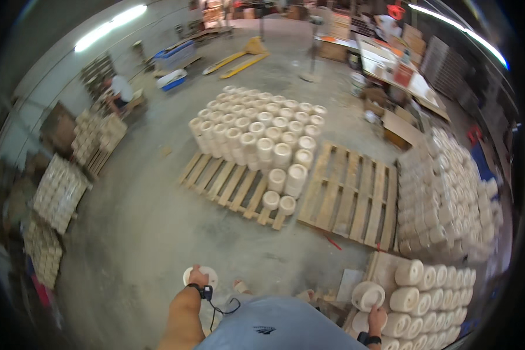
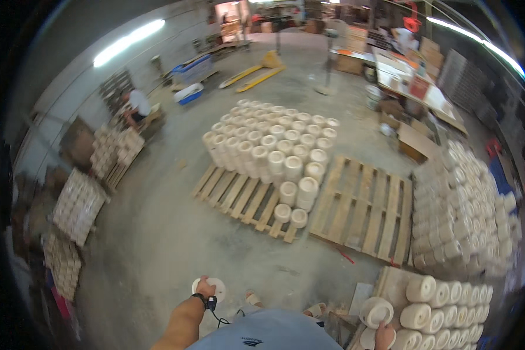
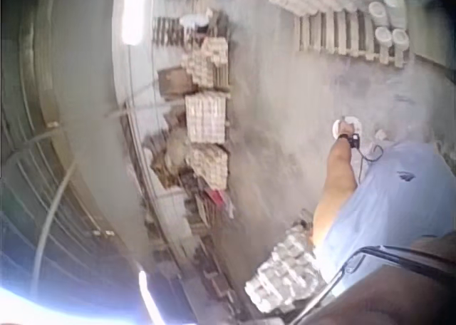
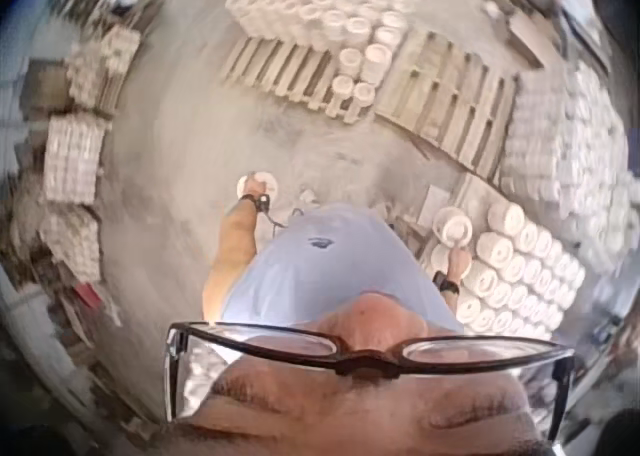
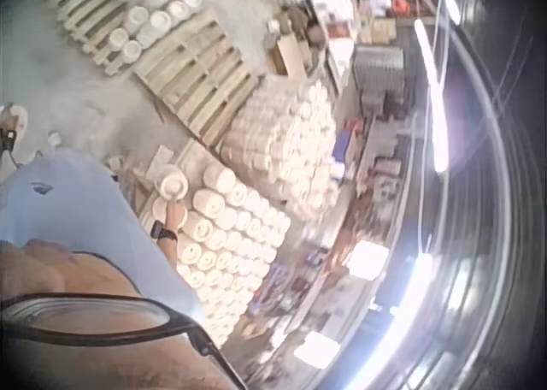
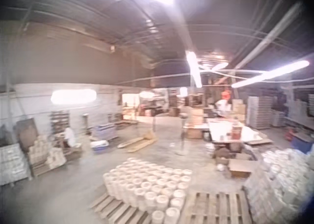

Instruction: The recorder uses a mallet and a pneumatic nailer to assemble or secure wooden components, then moves and stacks finished wooden bowls in a workshop environment.

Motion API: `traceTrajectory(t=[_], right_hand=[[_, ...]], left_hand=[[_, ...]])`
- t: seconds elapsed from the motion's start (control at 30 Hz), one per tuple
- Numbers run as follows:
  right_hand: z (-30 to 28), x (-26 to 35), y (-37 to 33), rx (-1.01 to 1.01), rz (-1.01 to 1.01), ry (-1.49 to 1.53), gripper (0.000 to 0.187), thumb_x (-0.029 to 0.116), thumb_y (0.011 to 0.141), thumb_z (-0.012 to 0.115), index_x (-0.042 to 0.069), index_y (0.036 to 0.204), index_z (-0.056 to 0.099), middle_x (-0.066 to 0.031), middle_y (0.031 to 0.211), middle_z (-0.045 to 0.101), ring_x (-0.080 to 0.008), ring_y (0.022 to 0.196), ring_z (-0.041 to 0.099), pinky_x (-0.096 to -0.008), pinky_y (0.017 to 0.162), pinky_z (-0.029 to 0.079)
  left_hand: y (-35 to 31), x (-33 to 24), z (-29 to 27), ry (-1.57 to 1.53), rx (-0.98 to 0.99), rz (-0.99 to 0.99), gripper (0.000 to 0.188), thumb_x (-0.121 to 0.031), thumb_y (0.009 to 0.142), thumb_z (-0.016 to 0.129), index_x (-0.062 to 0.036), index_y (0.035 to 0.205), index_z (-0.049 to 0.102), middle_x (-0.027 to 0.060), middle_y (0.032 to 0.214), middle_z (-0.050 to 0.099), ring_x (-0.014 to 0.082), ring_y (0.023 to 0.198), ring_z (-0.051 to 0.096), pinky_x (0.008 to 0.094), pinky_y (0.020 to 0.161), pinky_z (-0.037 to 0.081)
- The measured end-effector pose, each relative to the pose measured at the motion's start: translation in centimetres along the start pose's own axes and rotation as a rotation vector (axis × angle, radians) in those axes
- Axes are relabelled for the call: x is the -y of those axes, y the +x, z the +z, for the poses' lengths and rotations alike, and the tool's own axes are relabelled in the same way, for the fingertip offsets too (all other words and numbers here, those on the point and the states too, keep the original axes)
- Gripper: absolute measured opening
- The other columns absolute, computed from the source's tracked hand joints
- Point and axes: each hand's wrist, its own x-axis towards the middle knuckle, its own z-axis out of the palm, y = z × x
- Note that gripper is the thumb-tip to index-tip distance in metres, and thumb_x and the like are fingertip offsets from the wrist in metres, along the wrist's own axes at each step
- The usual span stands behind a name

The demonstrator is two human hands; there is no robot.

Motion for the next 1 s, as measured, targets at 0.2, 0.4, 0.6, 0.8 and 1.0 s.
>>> traceTrajectory(t=[0.2,0.4,0.6,0.8,1.0], right_hand=[[2.0,13.9,-3.3,0.335,-0.022,0.106,0.047,0.036,0.089,0.054,-0.008,0.083,0.067,-0.0222,0.070,0.065,-0.0331,0.065,0.066,-0.0447,0.060,0.050],[11.6,27.1,-1.7,0.607,-0.200,0.272,0.042,0.035,0.089,0.053,-0.004,0.083,0.067,-0.0136,0.064,0.063,-0.0242,0.053,0.061,-0.0374,0.049,0.048],[18.9,47.6,-2.0,0.579,-0.951,0.167,0.047,0.040,0.091,0.047,-0.003,0.091,0.067,-0.0143,0.063,0.064,-0.0243,0.053,0.064,-0.0392,0.053,0.050],[27.3,69.7,-2.7,0.656,-0.981,-0.366,0.056,0.054,0.087,0.050,0.002,0.092,0.070,-0.0223,0.084,0.069,-0.0386,0.079,0.067,-0.0450,0.074,0.052],[32.8,91.4,-7.2,0.693,-1.204,-0.287,0.051,0.050,0.088,0.049,0.004,0.092,0.071,-0.0220,0.085,0.069,-0.0363,0.087,0.067,-0.0466,0.080,0.049]], left_hand=[[2.0,16.0,-4.5,-0.095,0.097,-0.283,0.061,-0.019,0.076,0.068,-0.0067,0.133,0.048,0.0226,0.128,0.056,0.0362,0.122,0.053,0.0404,0.103,0.044],[4.6,23.2,-6.2,-0.227,0.106,-0.423,0.068,-0.024,0.072,0.072,-0.0086,0.133,0.045,0.0230,0.122,0.059,0.0367,0.116,0.057,0.0418,0.099,0.046],[7.5,25.3,-8.2,-0.453,-0.084,-0.368,0.062,-0.029,0.077,0.070,-0.0107,0.132,0.047,0.0214,0.128,0.055,0.0365,0.118,0.054,0.0430,0.100,0.044],[10.0,27.5,-9.8,-0.507,-0.273,-0.430,0.065,-0.031,0.076,0.073,-0.0089,0.131,0.047,0.0237,0.115,0.062,0.0373,0.110,0.059,0.0441,0.094,0.047],[10.4,30.8,-10.9,-0.572,-0.345,-0.808,0.080,-0.035,0.067,0.082,-0.0037,0.129,0.044,0.0214,0.103,0.066,0.0330,0.095,0.066,0.0412,0.081,0.054]])
